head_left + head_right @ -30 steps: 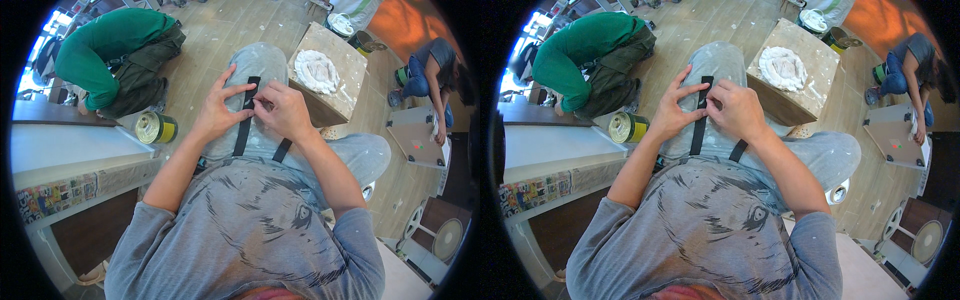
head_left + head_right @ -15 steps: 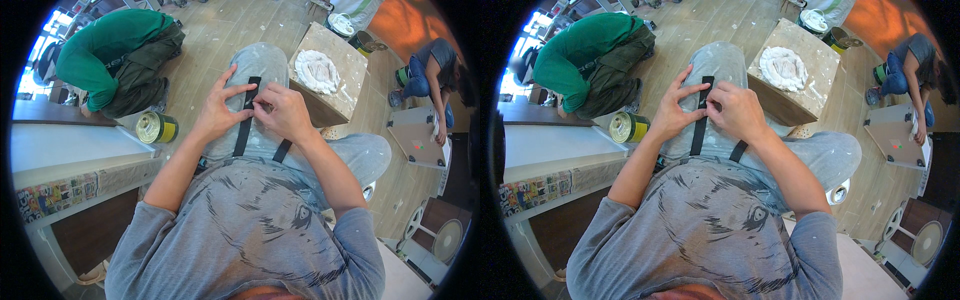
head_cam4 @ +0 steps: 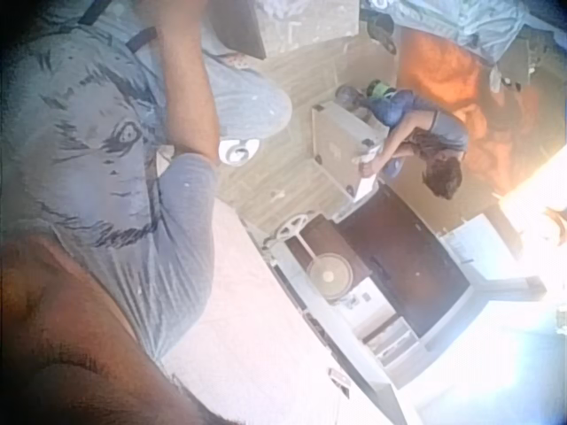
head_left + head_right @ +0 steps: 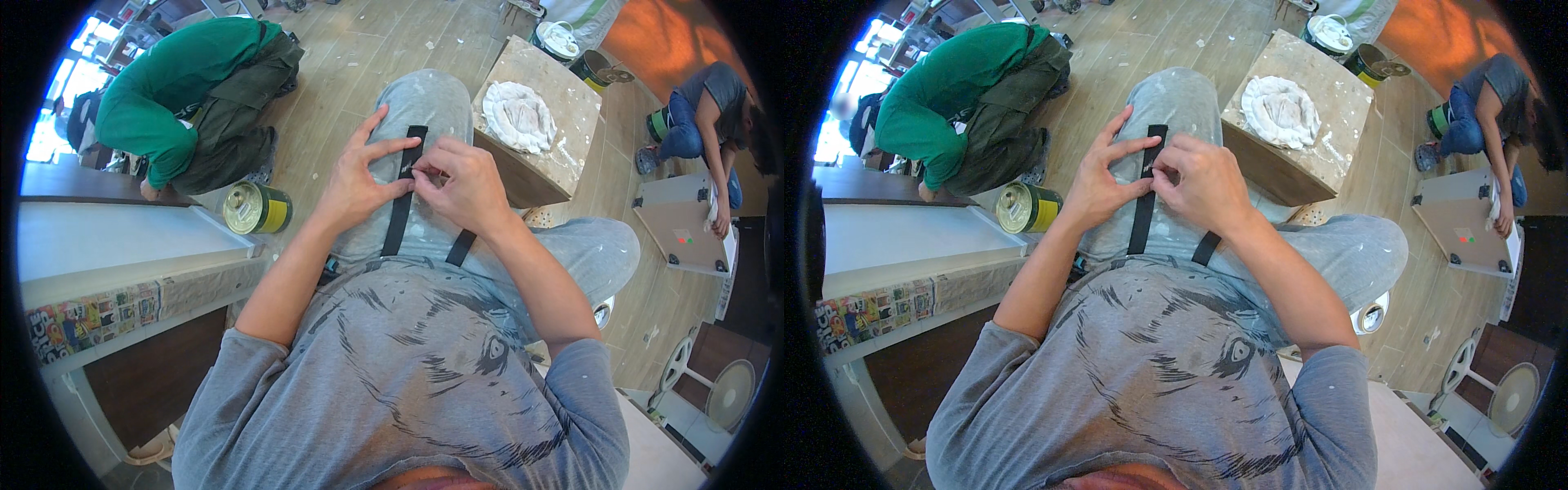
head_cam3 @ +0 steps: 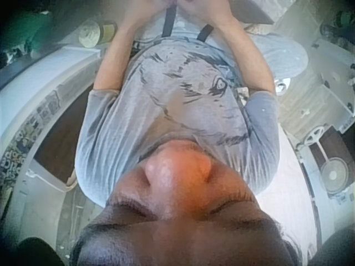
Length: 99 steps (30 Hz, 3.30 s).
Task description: The person sits on the floor and cleans a black headstrap with a white cloth. They then use a small wooden stick to scrape residue from the strap. Finally, they receive a white drawer unit from a coworker, inspect it, and place it on the floor.
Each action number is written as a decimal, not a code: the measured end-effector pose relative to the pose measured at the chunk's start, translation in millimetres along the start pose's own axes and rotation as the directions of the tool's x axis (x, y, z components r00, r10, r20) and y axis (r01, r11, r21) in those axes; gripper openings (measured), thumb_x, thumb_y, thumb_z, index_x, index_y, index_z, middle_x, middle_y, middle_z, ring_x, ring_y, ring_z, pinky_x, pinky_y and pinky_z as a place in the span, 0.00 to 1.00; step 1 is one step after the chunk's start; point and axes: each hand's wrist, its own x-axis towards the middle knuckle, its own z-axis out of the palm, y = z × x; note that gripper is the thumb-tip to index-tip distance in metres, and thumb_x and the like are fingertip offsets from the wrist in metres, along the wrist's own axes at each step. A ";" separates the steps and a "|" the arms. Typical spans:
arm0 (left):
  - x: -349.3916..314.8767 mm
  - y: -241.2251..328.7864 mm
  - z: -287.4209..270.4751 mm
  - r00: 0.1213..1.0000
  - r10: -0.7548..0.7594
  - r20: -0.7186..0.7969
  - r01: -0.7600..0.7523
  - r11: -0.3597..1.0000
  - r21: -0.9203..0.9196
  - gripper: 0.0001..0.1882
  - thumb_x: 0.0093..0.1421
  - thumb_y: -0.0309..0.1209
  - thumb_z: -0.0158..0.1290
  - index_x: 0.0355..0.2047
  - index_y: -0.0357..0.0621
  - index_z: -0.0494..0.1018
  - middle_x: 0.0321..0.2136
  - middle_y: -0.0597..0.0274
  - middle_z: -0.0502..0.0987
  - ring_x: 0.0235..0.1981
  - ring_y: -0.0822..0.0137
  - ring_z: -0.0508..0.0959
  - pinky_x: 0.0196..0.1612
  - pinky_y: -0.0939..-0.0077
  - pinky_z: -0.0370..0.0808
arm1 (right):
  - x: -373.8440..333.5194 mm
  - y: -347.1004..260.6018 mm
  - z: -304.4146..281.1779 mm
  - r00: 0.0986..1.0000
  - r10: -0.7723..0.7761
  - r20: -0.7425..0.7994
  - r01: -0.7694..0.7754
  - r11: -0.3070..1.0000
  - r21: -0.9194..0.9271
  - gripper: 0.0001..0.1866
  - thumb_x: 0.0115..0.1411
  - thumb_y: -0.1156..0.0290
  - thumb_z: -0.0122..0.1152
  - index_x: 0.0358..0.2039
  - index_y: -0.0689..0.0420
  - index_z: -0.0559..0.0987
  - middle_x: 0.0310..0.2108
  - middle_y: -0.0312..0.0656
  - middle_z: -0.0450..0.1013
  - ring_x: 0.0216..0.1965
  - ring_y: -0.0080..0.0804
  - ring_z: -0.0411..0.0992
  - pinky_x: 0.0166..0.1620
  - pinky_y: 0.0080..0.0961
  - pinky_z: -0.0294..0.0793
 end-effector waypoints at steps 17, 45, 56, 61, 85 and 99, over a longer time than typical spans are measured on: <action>-1.3 -3.5 1.5 1.000 -0.002 -0.006 0.002 1.000 -0.025 0.34 0.47 0.33 0.74 0.58 0.60 0.82 0.75 0.48 0.56 0.74 0.49 0.60 0.73 0.53 0.59 | 0.0 9.7 -20.0 0.858 0.447 0.252 -0.510 0.688 0.516 0.06 0.60 0.74 0.69 0.37 0.60 0.83 0.30 0.34 0.76 0.27 0.22 0.77 0.28 0.25 0.73; -22.6 28.0 19.3 0.987 -0.081 -0.138 0.114 0.961 0.252 0.15 0.54 0.35 0.72 0.36 0.38 0.82 0.26 0.60 0.80 0.25 0.68 0.75 0.32 0.68 0.72 | -12.5 21.7 -1.6 0.952 0.303 0.033 -0.271 0.793 0.546 0.04 0.65 0.76 0.68 0.36 0.63 0.82 0.31 0.36 0.78 0.34 0.22 0.77 0.41 0.23 0.77; -21.2 20.6 10.9 0.922 -0.388 0.014 0.376 0.883 -0.281 0.09 0.63 0.29 0.65 0.38 0.35 0.82 0.29 0.72 0.79 0.29 0.82 0.71 0.34 0.83 0.68 | -11.0 7.5 13.9 0.992 0.124 -0.035 -0.093 0.876 0.474 0.05 0.67 0.77 0.63 0.41 0.64 0.79 0.38 0.40 0.77 0.39 0.25 0.77 0.46 0.26 0.79; -18.0 20.2 6.7 0.914 -0.401 0.062 0.403 0.878 -0.259 0.09 0.64 0.30 0.64 0.38 0.35 0.82 0.28 0.75 0.77 0.28 0.83 0.69 0.32 0.83 0.66 | -7.8 18.4 13.0 1.000 0.009 -0.019 -0.002 0.936 0.351 0.04 0.65 0.79 0.63 0.40 0.64 0.80 0.37 0.42 0.78 0.38 0.28 0.78 0.43 0.26 0.78; -15.4 15.8 -2.4 0.881 -0.419 0.220 0.466 0.851 -0.243 0.08 0.69 0.29 0.58 0.41 0.35 0.80 0.32 0.72 0.79 0.34 0.82 0.73 0.39 0.82 0.70 | -3.5 9.9 14.9 0.997 0.072 0.006 -0.071 0.953 0.293 0.08 0.66 0.75 0.64 0.42 0.63 0.77 0.33 0.49 0.79 0.34 0.44 0.78 0.39 0.35 0.77; -16.7 9.8 -1.2 0.890 -0.395 0.230 0.452 0.836 -0.312 0.08 0.70 0.29 0.57 0.40 0.35 0.80 0.32 0.72 0.79 0.34 0.82 0.72 0.40 0.82 0.70 | -0.4 4.0 15.7 0.998 0.063 -0.014 -0.055 0.948 0.315 0.09 0.65 0.75 0.64 0.43 0.62 0.74 0.32 0.52 0.77 0.33 0.54 0.77 0.36 0.40 0.75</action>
